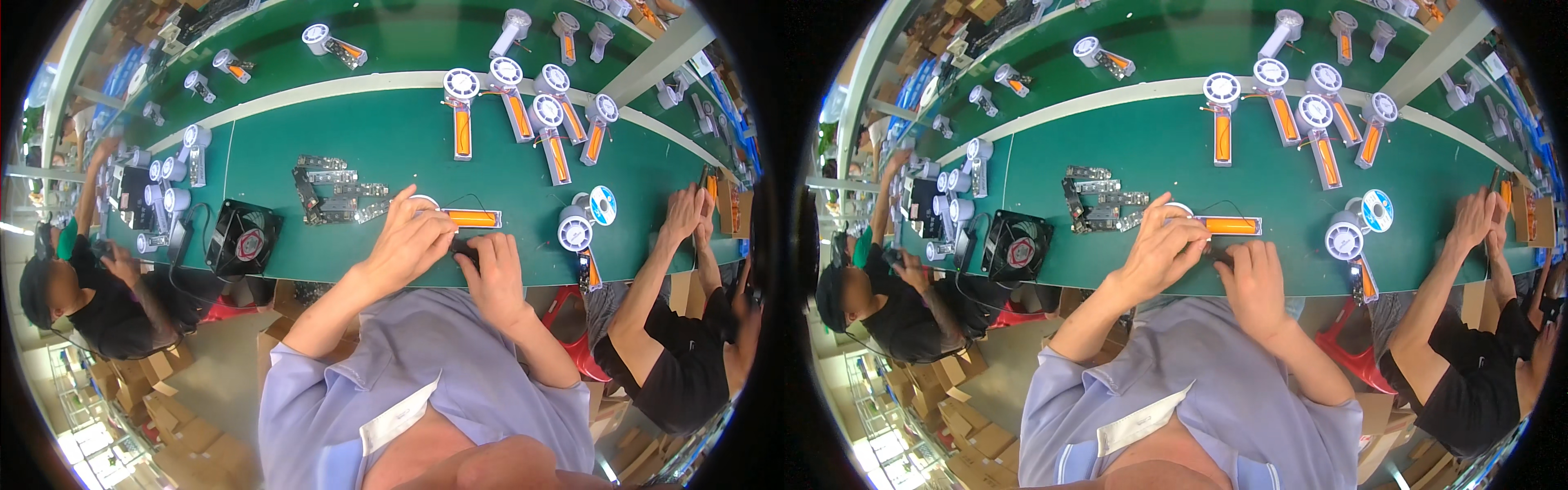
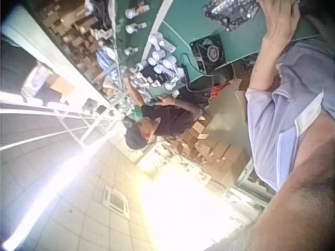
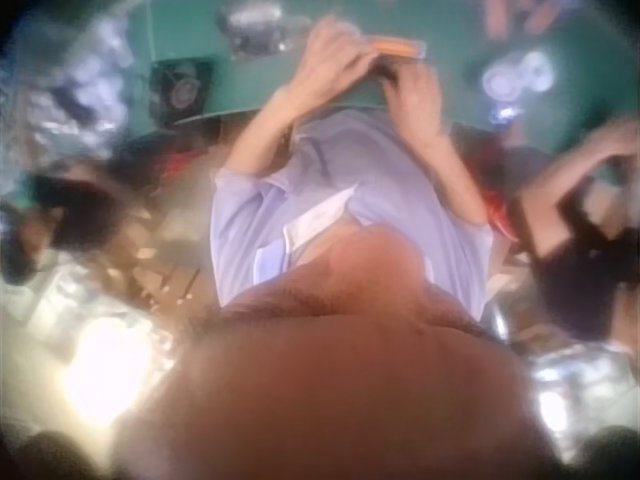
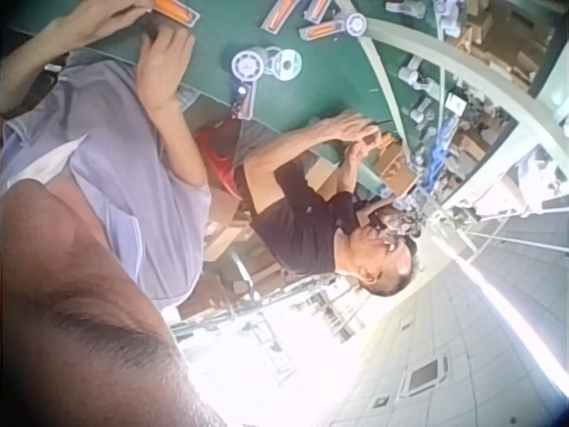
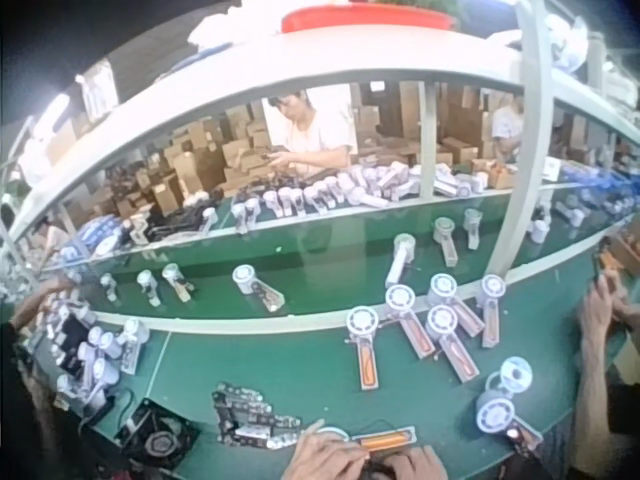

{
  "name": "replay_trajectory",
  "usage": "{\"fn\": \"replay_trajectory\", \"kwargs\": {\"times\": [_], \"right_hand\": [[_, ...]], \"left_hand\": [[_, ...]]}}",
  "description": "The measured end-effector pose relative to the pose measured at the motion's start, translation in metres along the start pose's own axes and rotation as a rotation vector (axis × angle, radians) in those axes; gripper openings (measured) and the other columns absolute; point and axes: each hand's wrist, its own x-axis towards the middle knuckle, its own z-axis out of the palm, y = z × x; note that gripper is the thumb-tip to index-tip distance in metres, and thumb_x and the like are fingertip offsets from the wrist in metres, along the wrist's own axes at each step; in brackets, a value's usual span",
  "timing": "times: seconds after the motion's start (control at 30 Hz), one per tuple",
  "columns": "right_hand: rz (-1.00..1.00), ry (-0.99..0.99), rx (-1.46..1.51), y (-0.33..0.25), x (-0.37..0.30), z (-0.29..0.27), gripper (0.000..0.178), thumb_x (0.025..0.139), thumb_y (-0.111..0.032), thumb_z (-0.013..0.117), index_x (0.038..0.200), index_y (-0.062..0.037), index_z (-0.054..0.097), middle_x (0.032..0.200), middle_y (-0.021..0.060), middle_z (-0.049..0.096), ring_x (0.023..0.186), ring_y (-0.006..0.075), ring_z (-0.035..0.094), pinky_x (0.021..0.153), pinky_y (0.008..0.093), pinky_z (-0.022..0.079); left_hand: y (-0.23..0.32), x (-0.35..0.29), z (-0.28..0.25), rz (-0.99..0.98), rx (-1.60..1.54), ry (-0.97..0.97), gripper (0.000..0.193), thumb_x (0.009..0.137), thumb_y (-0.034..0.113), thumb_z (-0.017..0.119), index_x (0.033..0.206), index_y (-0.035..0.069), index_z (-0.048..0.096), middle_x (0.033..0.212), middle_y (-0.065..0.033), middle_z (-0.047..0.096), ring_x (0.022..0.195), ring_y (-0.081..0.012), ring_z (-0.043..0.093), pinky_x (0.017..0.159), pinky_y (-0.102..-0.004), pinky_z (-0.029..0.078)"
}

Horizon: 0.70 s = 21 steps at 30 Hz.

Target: Assembling handheld electronic fans by connecting components and fitting them into plastic housings.

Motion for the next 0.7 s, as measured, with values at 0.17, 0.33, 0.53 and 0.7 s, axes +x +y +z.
{"fn": "replay_trajectory", "kwargs": {"times": [0.17,0.33,0.53,0.7], "right_hand": [[0.201,-0.102,0.305,0.002,-0.004,-0.011,0.03,0.09,0.002,0.076,0.119,0.0011,0.066,0.097,0.0154,0.062,0.081,0.0322,0.062,0.07,0.0424,0.051],[0.222,0.032,0.408,-0.013,0.022,-0.021,0.03,0.095,0.002,0.071,0.125,0.0,0.067,0.1,0.0147,0.067,0.081,0.0251,0.068,0.068,0.0356,0.055],[0.126,0.093,0.362,-0.012,0.024,-0.007,0.027,0.094,0.001,0.073,0.121,-0.0002,0.069,0.101,0.0158,0.071,0.079,0.0287,0.072,0.066,0.0377,0.057],[0.152,0.157,0.357,-0.011,0.024,-0.002,0.026,0.093,0.002,0.073,0.119,0.0011,0.069,0.097,0.0161,0.072,0.078,0.029,0.072,0.066,0.0374,0.057]], "left_hand": [[-0.001,-0.001,0.009,0.006,0.002,0.062,0.024,0.082,0.003,0.083,0.101,0.01,0.07,0.104,-0.0014,0.074,0.108,-0.026,0.062,0.115,-0.062,0.041],[0.001,0.0,0.011,-0.01,0.012,0.104,0.025,0.08,0.003,0.083,0.099,0.009,0.069,0.101,-0.0013,0.072,0.107,-0.0266,0.062,0.115,-0.0622,0.041],[0.005,0.001,0.014,-0.028,0.054,0.14,0.025,0.078,0.002,0.084,0.099,0.008,0.072,0.099,-0.0017,0.075,0.103,-0.0247,0.065,0.113,-0.0607,0.044],[0.006,0.002,0.014,-0.02,0.065,0.142,0.023,0.078,0.002,0.085,0.097,0.008,0.073,0.098,-0.0024,0.075,0.103,-0.0245,0.065,0.114,-0.0608,0.043]]}}
